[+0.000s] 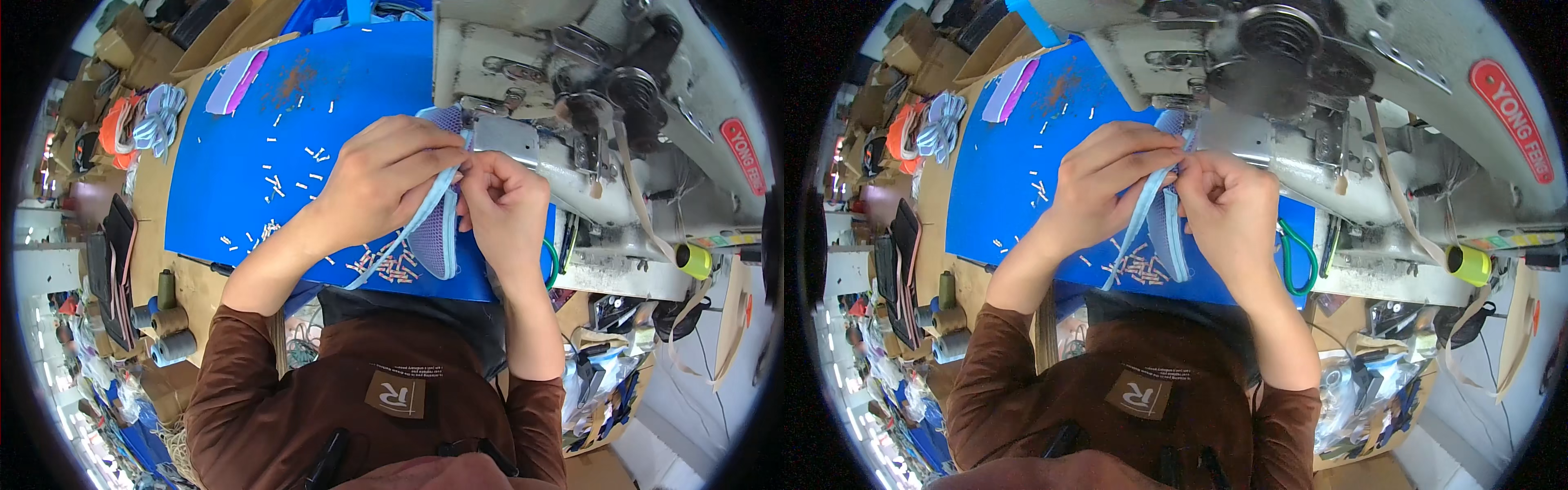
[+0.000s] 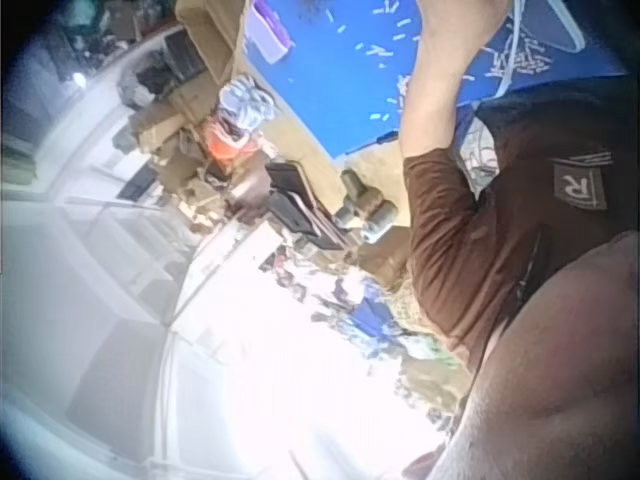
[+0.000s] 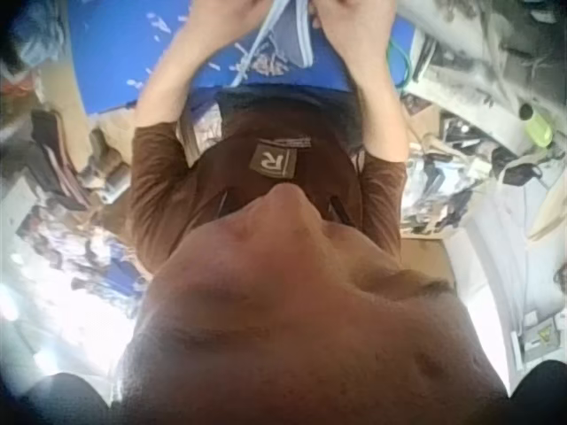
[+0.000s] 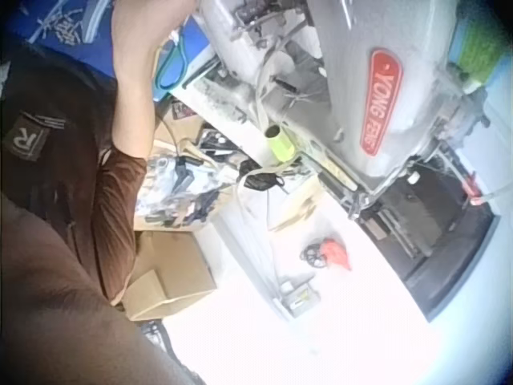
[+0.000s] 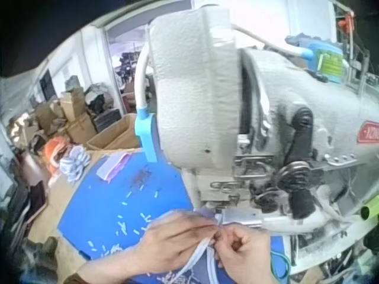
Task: Attaching a blue binding tape to a mesh fabric component using an industrial sewing machine.
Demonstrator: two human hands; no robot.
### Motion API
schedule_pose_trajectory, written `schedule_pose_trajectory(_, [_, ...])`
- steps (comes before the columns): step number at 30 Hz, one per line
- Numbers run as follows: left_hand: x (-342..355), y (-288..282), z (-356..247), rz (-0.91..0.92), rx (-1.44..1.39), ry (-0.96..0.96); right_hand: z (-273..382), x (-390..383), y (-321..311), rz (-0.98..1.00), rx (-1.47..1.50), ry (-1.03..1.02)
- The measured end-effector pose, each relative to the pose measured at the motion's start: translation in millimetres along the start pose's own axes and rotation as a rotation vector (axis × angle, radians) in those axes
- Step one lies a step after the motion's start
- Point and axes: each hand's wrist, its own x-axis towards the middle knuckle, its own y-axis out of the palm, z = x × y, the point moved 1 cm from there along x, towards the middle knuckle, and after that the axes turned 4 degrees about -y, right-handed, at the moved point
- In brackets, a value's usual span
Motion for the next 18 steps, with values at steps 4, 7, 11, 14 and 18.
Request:
schedule_pose_trajectory(4, [0,-5,1,0.021,-0.043,-0.048,9,-16,10,-0.062,-0.121,-0.138])
schedule_pose_trajectory(7, [-1,-5,1,0.024,-0.1,-0.062,2,-26,5,0.03,-0.285,-0.142])
schedule_pose_trajectory(11, [-7,-6,-8,0.001,-0.032,-0.022,-1,-31,5,-0.004,-0.317,-0.131])
schedule_pose_trajectory(14, [-10,-2,-15,-0.02,0.019,-0.001,-10,-26,8,-0.069,-0.273,-0.153])
schedule_pose_trajectory(18, [-9,2,-8,-0.007,0.059,0.029,-13,-19,8,-0.081,-0.163,-0.146])
